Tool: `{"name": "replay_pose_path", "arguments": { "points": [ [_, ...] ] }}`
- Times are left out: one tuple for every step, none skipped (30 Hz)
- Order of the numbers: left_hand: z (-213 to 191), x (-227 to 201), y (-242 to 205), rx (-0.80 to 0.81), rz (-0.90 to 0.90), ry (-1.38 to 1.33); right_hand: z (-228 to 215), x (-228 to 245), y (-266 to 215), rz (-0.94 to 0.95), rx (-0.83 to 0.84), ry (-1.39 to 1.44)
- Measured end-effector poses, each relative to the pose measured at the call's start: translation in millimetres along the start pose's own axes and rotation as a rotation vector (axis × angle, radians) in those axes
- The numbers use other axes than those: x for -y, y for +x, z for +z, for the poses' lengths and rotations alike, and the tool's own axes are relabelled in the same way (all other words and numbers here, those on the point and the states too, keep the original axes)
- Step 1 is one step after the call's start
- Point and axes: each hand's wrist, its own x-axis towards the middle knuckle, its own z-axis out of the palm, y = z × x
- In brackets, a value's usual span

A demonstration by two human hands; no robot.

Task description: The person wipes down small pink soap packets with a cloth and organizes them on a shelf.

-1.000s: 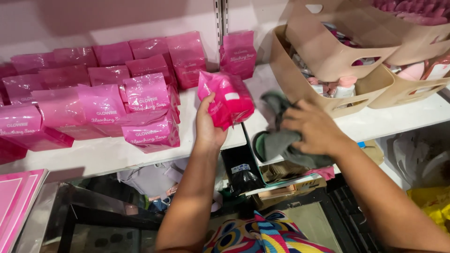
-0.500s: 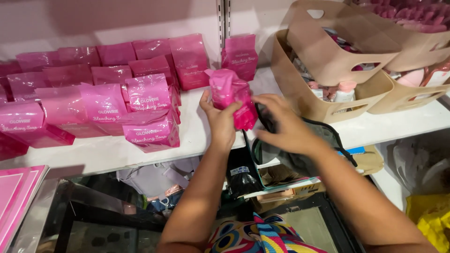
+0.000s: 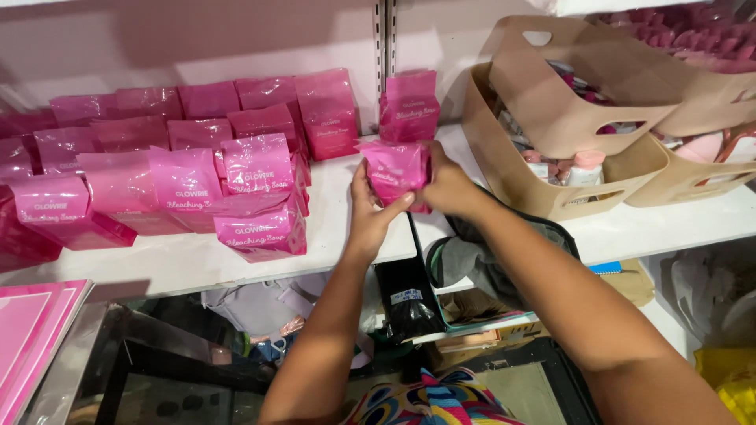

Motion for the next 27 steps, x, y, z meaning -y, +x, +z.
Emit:
{"name": "replay_pose_path", "arguments": {
  "points": [
    [-3.9,17.8,2.6,0.000,0.003,0.000,-2.8,-10.9,10.9,-0.002,-0.001,-0.001],
    [-8.3,35.3,5.4,-0.013,-0.025,0.127,-5.1,-21.7,21.8,0.004,0.042,0.139],
    [-12.8,52.8,8.5,-0.027,-0.053,0.253,-7.5,-32.4,33.0,0.010,0.085,0.279],
    [-12.3,56.2,12.8,-0.025,-0.049,0.254,-9.6,-35.6,35.5,0.007,0.083,0.279],
    [-12.0,59.7,17.2,-0.015,0.056,0.422,-11.6,-38.9,38.2,0.037,0.080,0.376],
    [-12.1,63.6,19.8,-0.006,0.159,0.590,-12.6,-42.7,39.9,0.070,0.080,0.474],
    [-8.8,59.5,22.2,-0.007,0.160,0.591,-11.4,-52.9,39.8,0.069,0.081,0.474],
    [-5.6,55.1,26.3,0.037,0.180,0.629,-10.8,-62.3,41.4,0.099,0.042,0.532],
    [-2.4,50.6,30.5,0.081,0.200,0.666,-10.2,-71.7,43.2,0.129,0.004,0.589],
    [-2.1,51.3,32.2,0.079,0.201,0.667,-5.2,-87.0,45.4,0.127,0.005,0.589],
    [-1.5,51.9,34.1,0.086,0.203,0.687,-0.5,-102.4,47.7,0.100,-0.046,0.622],
    [-0.1,52.5,37.3,0.094,0.207,0.707,3.1,-117.7,50.6,0.071,-0.100,0.654],
    [1.1,51.2,41.0,0.094,0.211,0.707,5.4,-121.7,52.9,0.068,-0.101,0.654],
    [2.8,50.4,43.3,0.097,0.162,0.698,8.0,-126.4,53.4,0.062,-0.156,0.599],
    [4.4,49.8,45.3,0.099,0.114,0.689,10.7,-131.3,53.8,0.056,-0.211,0.544],
    [5.1,49.7,44.9,0.100,0.113,0.687,12.0,-129.9,51.7,0.057,-0.212,0.543],
    [5.6,49.5,44.4,0.102,0.160,0.706,13.5,-128.4,49.4,0.074,-0.241,0.446],
    [5.5,48.7,44.6,0.102,0.208,0.725,15.2,-126.0,48.4,0.088,-0.267,0.349],
    [7.1,48.5,44.4,0.101,0.209,0.725,12.7,-118.7,46.5,0.087,-0.267,0.349],
    [7.5,48.2,43.0,0.096,0.208,0.741,11.7,-111.2,43.8,0.091,-0.271,0.251],
    [7.8,47.9,41.5,0.092,0.207,0.758,10.8,-103.8,41.1,0.095,-0.274,0.153],
    [9.0,45.1,40.4,0.091,0.206,0.759,11.9,-104.7,41.5,0.095,-0.273,0.154],
    [10.2,42.2,39.2,0.091,0.199,0.760,13.0,-105.5,42.0,0.067,-0.275,0.140],
    [11.5,39.3,38.1,0.090,0.191,0.762,13.9,-106.2,42.4,0.038,-0.276,0.126],
    [10.6,44.6,38.6,0.089,0.191,0.762,14.6,-105.9,42.2,0.038,-0.275,0.126],
    [9.6,49.8,39.5,0.091,0.196,0.810,15.2,-105.5,42.3,0.026,-0.276,0.143],
    [8.7,55.0,40.5,0.093,0.201,0.858,15.7,-105.0,42.5,0.015,-0.276,0.160]
  ]
}}
